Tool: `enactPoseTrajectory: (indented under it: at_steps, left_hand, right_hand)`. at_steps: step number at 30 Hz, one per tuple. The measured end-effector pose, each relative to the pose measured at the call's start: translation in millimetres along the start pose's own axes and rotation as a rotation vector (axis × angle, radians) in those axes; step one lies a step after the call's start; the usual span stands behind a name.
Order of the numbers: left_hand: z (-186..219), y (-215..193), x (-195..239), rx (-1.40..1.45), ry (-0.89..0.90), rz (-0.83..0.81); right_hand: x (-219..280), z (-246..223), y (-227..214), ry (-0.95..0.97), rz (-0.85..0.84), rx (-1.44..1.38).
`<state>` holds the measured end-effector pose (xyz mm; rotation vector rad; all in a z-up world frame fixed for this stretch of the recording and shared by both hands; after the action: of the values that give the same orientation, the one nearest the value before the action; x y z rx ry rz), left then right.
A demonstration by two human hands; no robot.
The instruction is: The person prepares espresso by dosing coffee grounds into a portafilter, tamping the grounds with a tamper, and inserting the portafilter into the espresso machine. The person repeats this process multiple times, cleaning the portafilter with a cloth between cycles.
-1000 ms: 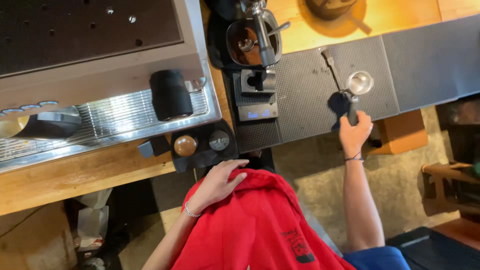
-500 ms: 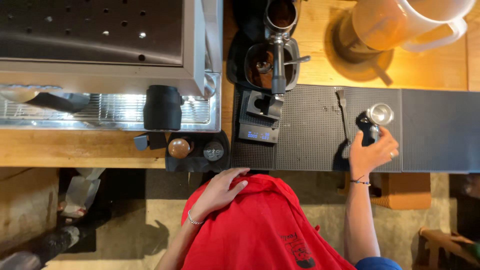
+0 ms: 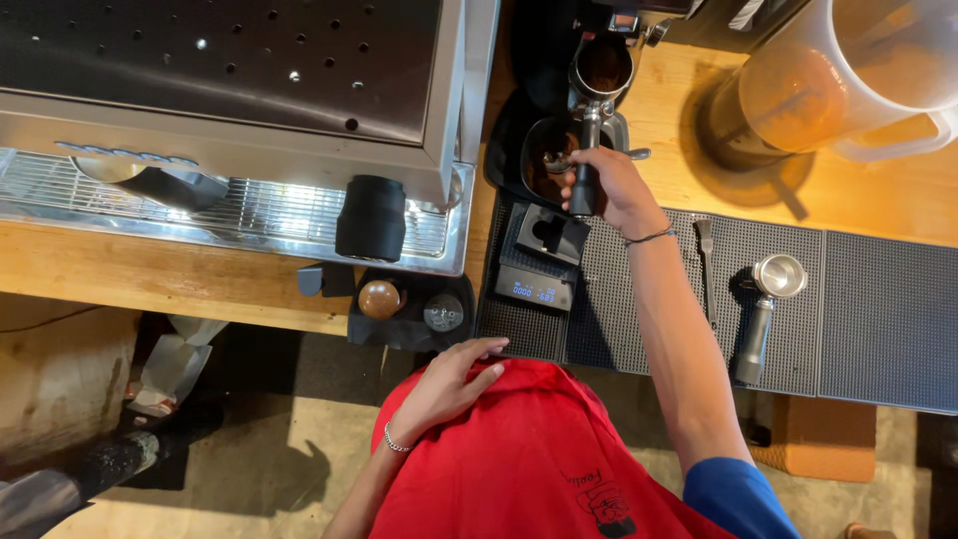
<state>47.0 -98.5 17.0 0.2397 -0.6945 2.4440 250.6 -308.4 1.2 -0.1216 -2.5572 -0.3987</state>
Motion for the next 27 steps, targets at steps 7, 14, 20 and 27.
enactPoseTrajectory:
  at_steps: [7,14,20,27]
  left_hand:
    - [-1.0,-1.7,-7.6,0.043,0.073,0.003]
    - [33.2,-30.1,-33.0,0.219,0.407,0.309]
    - [96.0,-65.6,-59.2,0.282,0.718,0.621]
    - [103.4,-18.9,-91.1,0.353,0.654,0.316]
  right_hand:
    - [2.8,7.6,-17.4,-0.153,0.174,0.245]
    - [83.3,11.7,-22.7,-0.189,0.105,0.49]
    - [152.7,46.4,-29.7,-0.096,0.024,0.468]
    - [173.7,107.7,-47.9,0.1,0.029,0.535]
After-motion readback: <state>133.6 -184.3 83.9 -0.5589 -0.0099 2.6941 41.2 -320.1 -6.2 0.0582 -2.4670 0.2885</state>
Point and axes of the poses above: each hand's wrist, its own x-axis away from the middle knuckle, its own y-axis out of the palm, z = x × y, the point moved 6 cm from there along -x, towards the middle knuckle, and after that the axes turned 4 degrees about -x, right-handed, at the moved point
